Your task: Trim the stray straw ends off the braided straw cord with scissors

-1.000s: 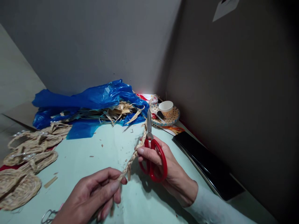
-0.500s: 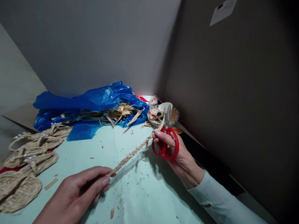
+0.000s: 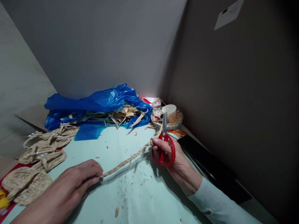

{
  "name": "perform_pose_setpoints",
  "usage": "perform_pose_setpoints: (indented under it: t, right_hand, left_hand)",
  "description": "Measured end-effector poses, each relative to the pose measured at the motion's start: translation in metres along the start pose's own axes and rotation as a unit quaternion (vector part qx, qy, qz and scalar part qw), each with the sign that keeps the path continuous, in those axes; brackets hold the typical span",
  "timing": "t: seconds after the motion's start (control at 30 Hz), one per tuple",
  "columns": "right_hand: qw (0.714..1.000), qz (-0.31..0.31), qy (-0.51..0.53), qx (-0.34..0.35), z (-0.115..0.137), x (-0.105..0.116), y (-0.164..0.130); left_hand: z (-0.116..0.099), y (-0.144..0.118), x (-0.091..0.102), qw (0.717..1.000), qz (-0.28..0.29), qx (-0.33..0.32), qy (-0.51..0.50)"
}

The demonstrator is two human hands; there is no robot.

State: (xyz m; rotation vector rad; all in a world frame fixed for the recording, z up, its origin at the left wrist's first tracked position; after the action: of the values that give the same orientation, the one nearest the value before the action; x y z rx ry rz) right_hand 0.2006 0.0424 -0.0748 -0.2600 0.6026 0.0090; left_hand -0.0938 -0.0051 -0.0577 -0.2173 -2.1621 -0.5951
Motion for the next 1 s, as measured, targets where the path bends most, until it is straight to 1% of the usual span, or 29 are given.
perform_pose_setpoints:
  t: [0.07, 0.1, 0.13, 0.17, 0.2, 0.23, 0.27, 0.3, 0.33, 0.37, 0.43, 0.5, 0.53, 0.6, 0.63, 0.67, 0.7, 0.8, 0.87, 0.93, 1.0]
  right_hand:
    - [1.0, 0.007, -0.009, -0.013, -0.006, -0.004, -0.003]
    - [1.0, 0.009, -0.012, -0.018, -0.008, -0.006, -0.004]
    - [1.0, 0.012, -0.013, -0.022, -0.009, -0.008, -0.006]
    - [0.999, 0.016, -0.013, -0.025, -0.01, -0.01, -0.007]
    - [0.999, 0.021, -0.013, -0.025, -0.01, -0.012, -0.009]
    - [0.999, 0.028, -0.013, -0.025, -0.01, -0.014, -0.01]
    - [0.999, 0.036, -0.015, -0.023, -0.01, -0.016, -0.012]
    - [0.999, 0.044, -0.017, -0.023, -0.009, -0.017, -0.013]
    - [0.998, 0.053, -0.021, -0.021, -0.009, -0.019, -0.014]
    - [0.998, 0.061, -0.027, -0.02, -0.009, -0.02, -0.015]
    - [0.994, 0.083, -0.061, -0.025, -0.009, -0.023, -0.016]
    - [0.986, 0.097, -0.132, -0.021, -0.008, -0.025, -0.017]
    - [0.979, 0.095, -0.178, -0.007, -0.007, -0.025, -0.017]
    - [0.957, 0.07, -0.279, 0.047, -0.001, -0.023, -0.018]
    - [0.938, 0.056, -0.331, 0.086, 0.002, -0.022, -0.02]
    - [0.913, 0.047, -0.384, 0.128, 0.004, -0.023, -0.023]
    - [0.883, 0.049, -0.435, 0.168, 0.005, -0.025, -0.026]
    - [0.776, 0.097, -0.547, 0.298, 0.002, -0.038, -0.042]
    - [0.7, 0.1, -0.6, 0.375, -0.004, -0.044, -0.052]
    - [0.636, 0.08, -0.638, 0.427, -0.009, -0.048, -0.058]
    - [0.594, 0.069, -0.663, 0.451, -0.012, -0.05, -0.06]
  left_hand:
    - [0.011, -0.009, -0.006, 0.998, 0.049, 0.035, 0.035]
    - [0.012, -0.011, -0.012, 0.994, 0.081, 0.055, 0.039]
    - [0.011, -0.01, -0.017, 0.992, 0.091, 0.076, 0.035]
    - [0.005, -0.006, -0.023, 0.991, 0.096, 0.094, 0.013]
    - [-0.004, 0.001, -0.028, 0.99, 0.087, 0.112, -0.018]
    - [-0.015, 0.011, -0.033, 0.988, 0.06, 0.126, -0.059]
    - [-0.029, 0.021, -0.04, 0.982, 0.05, 0.138, -0.122]
    - [-0.043, 0.031, -0.049, 0.967, 0.064, 0.147, -0.196]
    - [-0.056, 0.038, -0.06, 0.942, 0.1, 0.169, -0.273]
    - [-0.066, 0.042, -0.068, 0.912, 0.121, 0.196, -0.339]
    - [-0.076, 0.045, -0.075, 0.872, 0.092, 0.231, -0.422]
    - [-0.072, 0.037, -0.077, 0.842, 0.052, 0.27, -0.465]
    - [-0.068, 0.031, -0.077, 0.828, 0.036, 0.288, -0.479]
    - [-0.058, 0.019, -0.075, 0.804, 0.004, 0.318, -0.502]
    - [-0.054, 0.015, -0.073, 0.795, -0.015, 0.326, -0.512]
    - [-0.051, 0.012, -0.071, 0.787, -0.036, 0.332, -0.518]
    - [-0.049, 0.011, -0.068, 0.781, -0.058, 0.338, -0.521]
    - [-0.05, 0.011, -0.059, 0.759, -0.109, 0.353, -0.537]
    - [-0.055, 0.013, -0.055, 0.743, -0.119, 0.353, -0.556]
    - [-0.061, 0.016, -0.052, 0.732, -0.122, 0.34, -0.577]
    - [-0.063, 0.016, -0.051, 0.724, -0.131, 0.338, -0.587]
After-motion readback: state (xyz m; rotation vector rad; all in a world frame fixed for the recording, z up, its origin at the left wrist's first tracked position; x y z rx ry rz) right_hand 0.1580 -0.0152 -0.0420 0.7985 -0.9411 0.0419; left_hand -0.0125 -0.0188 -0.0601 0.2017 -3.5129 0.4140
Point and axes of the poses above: each hand's wrist, its own y-axis towards the middle knuckle, its own x-axis out of the back of the hand, z = x × y, the point moved 5 cm from there along y, towards the middle knuckle, and after that the axes turned 9 degrees about -x, right-handed, at the moved point
